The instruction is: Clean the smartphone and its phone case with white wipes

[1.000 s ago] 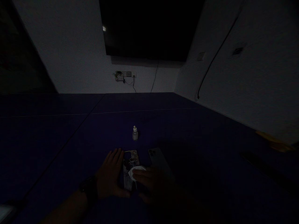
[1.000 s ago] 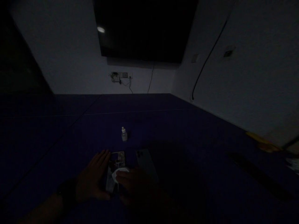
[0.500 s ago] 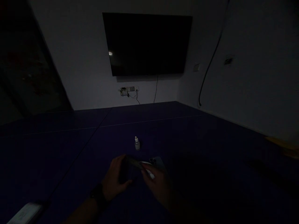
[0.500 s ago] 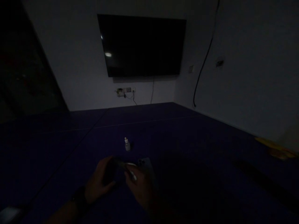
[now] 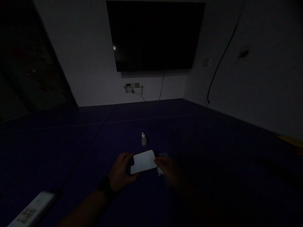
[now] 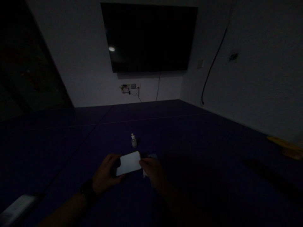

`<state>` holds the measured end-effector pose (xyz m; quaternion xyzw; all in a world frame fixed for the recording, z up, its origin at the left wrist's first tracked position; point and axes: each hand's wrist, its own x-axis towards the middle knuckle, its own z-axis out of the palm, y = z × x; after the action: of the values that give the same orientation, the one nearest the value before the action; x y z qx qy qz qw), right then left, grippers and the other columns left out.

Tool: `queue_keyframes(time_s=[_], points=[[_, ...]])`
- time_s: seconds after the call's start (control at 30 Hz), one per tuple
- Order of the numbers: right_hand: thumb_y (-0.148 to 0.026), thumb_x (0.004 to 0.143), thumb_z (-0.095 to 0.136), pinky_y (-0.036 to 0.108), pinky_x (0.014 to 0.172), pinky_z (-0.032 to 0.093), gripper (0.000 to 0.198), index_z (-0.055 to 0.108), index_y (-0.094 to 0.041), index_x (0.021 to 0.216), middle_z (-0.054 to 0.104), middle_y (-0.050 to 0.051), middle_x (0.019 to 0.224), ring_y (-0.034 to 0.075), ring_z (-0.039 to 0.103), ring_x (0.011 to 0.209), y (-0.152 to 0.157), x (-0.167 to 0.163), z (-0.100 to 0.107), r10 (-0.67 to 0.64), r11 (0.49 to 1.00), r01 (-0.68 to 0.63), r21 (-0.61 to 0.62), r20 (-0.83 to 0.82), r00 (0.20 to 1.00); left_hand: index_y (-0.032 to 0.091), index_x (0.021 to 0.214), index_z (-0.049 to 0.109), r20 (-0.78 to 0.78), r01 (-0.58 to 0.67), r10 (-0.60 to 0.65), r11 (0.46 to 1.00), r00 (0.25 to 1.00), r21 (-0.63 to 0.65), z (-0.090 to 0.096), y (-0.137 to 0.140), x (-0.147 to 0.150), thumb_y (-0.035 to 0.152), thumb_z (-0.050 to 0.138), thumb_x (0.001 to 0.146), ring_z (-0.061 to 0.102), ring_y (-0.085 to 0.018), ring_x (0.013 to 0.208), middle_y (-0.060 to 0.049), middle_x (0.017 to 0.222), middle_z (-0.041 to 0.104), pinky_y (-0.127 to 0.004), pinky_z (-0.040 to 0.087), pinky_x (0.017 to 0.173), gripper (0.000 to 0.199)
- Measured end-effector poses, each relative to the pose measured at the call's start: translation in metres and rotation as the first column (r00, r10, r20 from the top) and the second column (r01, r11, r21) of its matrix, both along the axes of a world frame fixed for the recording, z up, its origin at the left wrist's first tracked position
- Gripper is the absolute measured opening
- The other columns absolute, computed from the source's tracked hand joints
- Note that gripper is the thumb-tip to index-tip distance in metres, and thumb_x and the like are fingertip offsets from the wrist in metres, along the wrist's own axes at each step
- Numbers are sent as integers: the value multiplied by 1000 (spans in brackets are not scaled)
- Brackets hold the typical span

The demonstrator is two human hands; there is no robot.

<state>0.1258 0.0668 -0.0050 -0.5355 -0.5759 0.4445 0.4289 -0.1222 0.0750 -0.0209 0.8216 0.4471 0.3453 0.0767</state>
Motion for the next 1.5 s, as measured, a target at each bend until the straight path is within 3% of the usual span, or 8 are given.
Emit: queue_keyframes(time_s=[0.13,0.33,0.53,0.67,0.87,1.03,1.17,1.5], points=[[-54,77,62,33,68,51,40,77,-18,83,75,6,83,25,69,80,-2,5,4,59,998,-59,12,12,998,25,139,46,-6,30,-30,999,1000,17,2,-1,0,40,75,73,59,-30,112,-11,125,55,-46,54,93,73],[-53,70,72,32,65,50,39,78,-19,89,75,8,87,24,68,80,1,12,0,-5,991,-10,-134,-115,993,22,134,51,-25,44,-45,999,999,-12,5,1,-3,39,78,68,61,-29,107,-10,119,58,-46,53,92,73],[-46,68,77,32,68,49,40,78,-18,97,75,9,93,22,66,81,2,23,3,39,993,-65,-98,-244,969,24,133,52,8,76,-76,996,997,-43,5,2,-6,42,77,69,62,-29,107,-8,120,60,-45,52,93,72],[-43,64,80,31,67,48,41,76,-19,96,75,6,89,19,64,75,5,30,6,-56,997,37,-69,-300,952,24,134,52,51,110,-106,991,993,-79,4,3,-8,45,77,70,61,-29,108,-9,120,60,-46,52,93,72],[-52,64,79,32,68,47,47,75,-19,96,75,9,97,24,65,85,19,48,3,-187,982,189,-23,-302,935,22,132,55,178,230,-199,957,964,-177,6,8,-13,50,74,73,59,-30,114,-11,125,59,-48,49,98,68],[-47,70,72,36,71,48,42,75,-17,99,75,12,102,27,66,90,26,60,-3,-199,977,211,14,-275,941,20,126,58,342,363,-259,886,903,-289,6,12,-17,66,69,75,60,-32,115,-13,122,61,-50,47,99,69],[-39,70,70,37,71,49,32,75,-18,93,74,13,101,27,66,89,26,62,0,-215,969,241,56,-296,931,19,128,52,520,491,-259,785,814,-377,6,15,-19,70,65,79,66,-32,108,-14,116,66,-49,51,93,72],[-40,58,80,27,55,46,35,73,-19,85,72,6,82,20,63,72,44,63,-13,-274,937,347,29,-555,785,24,131,52,863,779,-162,532,478,-332,20,8,-8,43,81,76,49,-37,134,-11,133,61,-55,33,111,65]])
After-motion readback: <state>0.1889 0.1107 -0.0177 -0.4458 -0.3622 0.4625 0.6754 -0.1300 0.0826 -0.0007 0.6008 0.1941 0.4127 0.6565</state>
